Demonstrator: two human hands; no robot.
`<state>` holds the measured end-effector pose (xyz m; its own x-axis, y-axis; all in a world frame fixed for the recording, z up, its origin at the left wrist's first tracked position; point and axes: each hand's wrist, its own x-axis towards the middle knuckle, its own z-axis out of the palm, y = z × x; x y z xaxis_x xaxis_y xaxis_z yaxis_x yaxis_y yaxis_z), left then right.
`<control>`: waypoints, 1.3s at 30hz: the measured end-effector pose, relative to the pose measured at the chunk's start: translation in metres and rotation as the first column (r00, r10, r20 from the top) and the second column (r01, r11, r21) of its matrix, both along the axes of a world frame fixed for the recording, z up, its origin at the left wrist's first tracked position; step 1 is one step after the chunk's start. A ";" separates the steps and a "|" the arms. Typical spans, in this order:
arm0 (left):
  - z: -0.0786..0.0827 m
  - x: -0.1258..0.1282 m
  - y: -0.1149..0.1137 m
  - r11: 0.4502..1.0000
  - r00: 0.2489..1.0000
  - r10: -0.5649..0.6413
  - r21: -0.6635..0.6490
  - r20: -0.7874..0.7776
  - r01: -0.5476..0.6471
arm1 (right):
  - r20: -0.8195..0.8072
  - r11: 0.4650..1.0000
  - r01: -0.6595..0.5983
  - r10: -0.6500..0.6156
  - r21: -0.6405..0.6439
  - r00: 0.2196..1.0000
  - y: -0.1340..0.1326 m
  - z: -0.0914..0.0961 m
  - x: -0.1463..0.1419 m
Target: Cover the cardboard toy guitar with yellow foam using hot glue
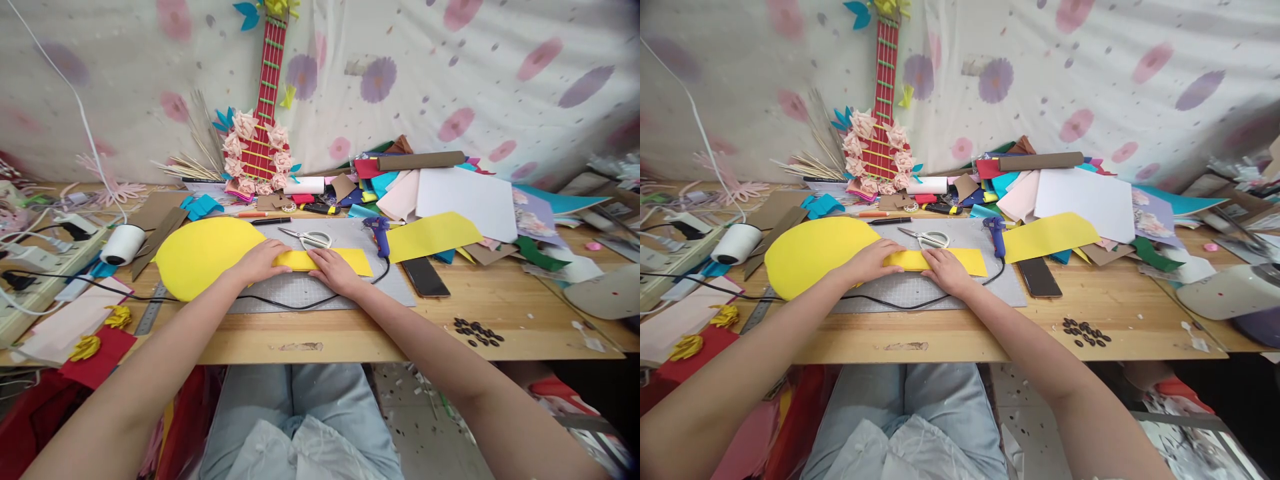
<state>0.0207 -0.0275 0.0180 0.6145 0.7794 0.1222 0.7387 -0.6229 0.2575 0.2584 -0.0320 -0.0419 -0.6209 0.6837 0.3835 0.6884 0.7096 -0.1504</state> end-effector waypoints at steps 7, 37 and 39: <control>0.011 -0.016 0.005 0.981 0.979 0.163 -0.126 0.119 -0.148 | -0.006 1.000 0.020 -0.020 -0.002 1.000 -0.001 0.001 -0.002; -0.005 0.017 0.003 0.997 0.991 0.037 0.065 -0.132 -0.029 | 0.023 0.997 0.047 -0.046 -0.062 0.999 -0.001 0.008 -0.038; -0.004 0.021 0.002 0.995 0.985 0.053 0.096 -0.162 -0.038 | 0.009 0.998 0.050 -0.050 -0.048 0.999 0.000 0.010 -0.033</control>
<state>0.0413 -0.0257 0.0136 0.5964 0.7970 0.0952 0.7943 -0.6031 0.0730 0.2251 -0.0319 -0.0323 -0.5886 0.7312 0.3449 0.7239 0.6666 -0.1777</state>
